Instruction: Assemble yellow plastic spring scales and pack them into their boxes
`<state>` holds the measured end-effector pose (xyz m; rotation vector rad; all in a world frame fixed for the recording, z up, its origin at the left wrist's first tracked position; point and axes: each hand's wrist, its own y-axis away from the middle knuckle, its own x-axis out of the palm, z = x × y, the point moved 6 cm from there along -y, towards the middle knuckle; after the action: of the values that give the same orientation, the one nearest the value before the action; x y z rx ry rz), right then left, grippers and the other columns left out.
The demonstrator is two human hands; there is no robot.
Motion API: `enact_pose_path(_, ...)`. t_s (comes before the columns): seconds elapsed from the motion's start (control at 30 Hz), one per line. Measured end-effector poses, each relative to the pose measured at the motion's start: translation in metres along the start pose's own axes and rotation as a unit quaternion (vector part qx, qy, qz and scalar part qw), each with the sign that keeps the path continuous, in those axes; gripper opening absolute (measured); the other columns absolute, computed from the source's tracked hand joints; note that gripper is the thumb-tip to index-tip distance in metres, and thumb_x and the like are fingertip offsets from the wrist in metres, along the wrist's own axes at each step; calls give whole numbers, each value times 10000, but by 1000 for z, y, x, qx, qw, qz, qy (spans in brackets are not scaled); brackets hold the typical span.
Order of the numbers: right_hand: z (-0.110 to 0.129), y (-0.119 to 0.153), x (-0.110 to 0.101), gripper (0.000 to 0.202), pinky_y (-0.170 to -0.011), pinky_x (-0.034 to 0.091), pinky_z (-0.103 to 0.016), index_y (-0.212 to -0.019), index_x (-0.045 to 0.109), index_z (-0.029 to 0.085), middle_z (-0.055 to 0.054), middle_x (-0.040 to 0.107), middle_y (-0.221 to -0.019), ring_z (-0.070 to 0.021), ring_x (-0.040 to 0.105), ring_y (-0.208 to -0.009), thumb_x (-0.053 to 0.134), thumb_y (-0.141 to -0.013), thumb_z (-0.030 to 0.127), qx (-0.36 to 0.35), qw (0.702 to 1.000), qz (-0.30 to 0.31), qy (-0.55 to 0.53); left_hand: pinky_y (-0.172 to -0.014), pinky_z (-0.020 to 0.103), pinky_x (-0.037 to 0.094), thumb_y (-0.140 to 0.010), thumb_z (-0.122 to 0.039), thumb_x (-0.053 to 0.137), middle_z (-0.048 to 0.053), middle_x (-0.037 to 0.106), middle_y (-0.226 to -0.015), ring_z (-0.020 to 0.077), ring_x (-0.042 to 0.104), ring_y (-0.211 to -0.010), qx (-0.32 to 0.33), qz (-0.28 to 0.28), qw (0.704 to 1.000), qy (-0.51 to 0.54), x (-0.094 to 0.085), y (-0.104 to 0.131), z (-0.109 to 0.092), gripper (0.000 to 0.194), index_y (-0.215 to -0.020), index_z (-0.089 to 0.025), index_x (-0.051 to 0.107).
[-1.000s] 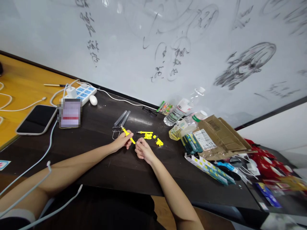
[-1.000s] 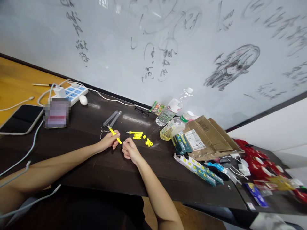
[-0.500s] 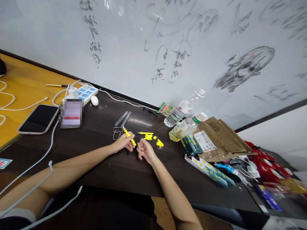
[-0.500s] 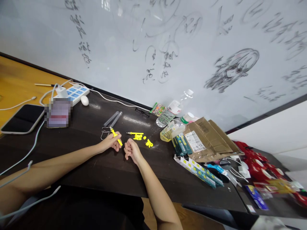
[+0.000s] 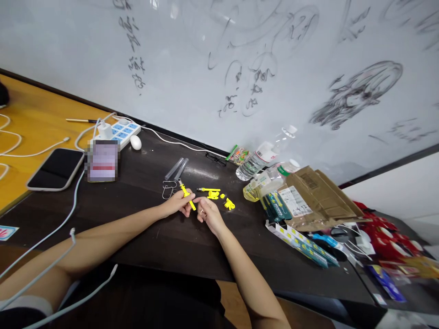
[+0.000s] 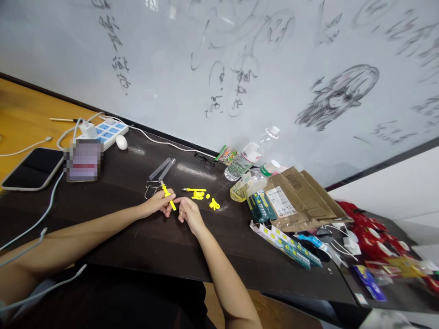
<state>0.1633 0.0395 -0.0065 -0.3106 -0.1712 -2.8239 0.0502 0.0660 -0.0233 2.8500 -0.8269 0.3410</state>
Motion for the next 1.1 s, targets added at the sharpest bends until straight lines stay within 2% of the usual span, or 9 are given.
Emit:
enact_pose_path(0.17,-1,2,5,298,-412,422,-192,-938,562,192,85,358,-565,-55,314,-458,667,-758,406,11,999,42,-7,-450,226,509,-807,-537,565,-46,573,-516,102,565,-410,2,6,1000,4,-1,0,0,380,-814,-187,417)
enact_pose_path(0.27,-1,2,5,289,-450,468,-214,-872,485,221,87,405,-606,-56,357,-472,693,-738,371,5,999,48,-22,-453,229,512,-799,-533,579,-45,577,-517,102,566,-410,1,3,1000,8,-1,0,0,382,-807,-188,414)
enact_pose_path(0.4,1,2,5,294,-482,483,-220,-796,435,214,81,439,-649,-55,408,-500,701,-728,319,-13,998,56,-24,-433,225,503,-784,-535,594,-51,576,-503,104,561,-391,1,-5,1000,8,-2,-1,-1,394,-804,-192,402)
enact_pose_path(0.57,0,1,2,274,-484,478,-218,-796,444,209,85,447,-625,-58,423,-494,702,-719,255,-26,998,50,-16,-433,211,498,-779,-534,600,-49,595,-512,97,564,-395,11,-23,999,19,-2,1,-4,400,-806,-192,394)
enact_pose_path(0.7,-4,1,4,280,-484,481,-216,-852,453,215,77,491,-672,-51,417,-489,698,-731,276,-2,998,63,-16,-426,182,477,-769,-497,628,-25,635,-567,89,575,-412,29,-50,998,16,-2,3,-9,391,-820,-189,392)
enact_pose_path(0.83,-7,1,8,308,-491,503,-228,-844,435,216,49,552,-773,-47,411,-503,699,-738,333,9,997,75,-26,-413,174,465,-757,-466,649,-37,615,-576,96,586,-420,58,-45,997,-7,-1,3,-9,386,-817,-187,389)
enact_pose_path(1.0,-5,0,5,294,-469,499,-222,-843,427,225,92,445,-583,-56,360,-464,675,-767,364,13,997,65,-46,-436,180,472,-775,-398,649,-59,587,-605,86,582,-440,98,-21,994,-36,1,3,-8,327,-851,-194,405)
enact_pose_path(1.1,4,0,-7,268,-471,495,-210,-843,433,226,103,383,-531,-58,344,-454,656,-786,364,8,997,58,-55,-503,211,510,-763,-374,671,-40,614,-660,99,613,-504,89,15,995,-35,8,6,-11,340,-951,-195,451)
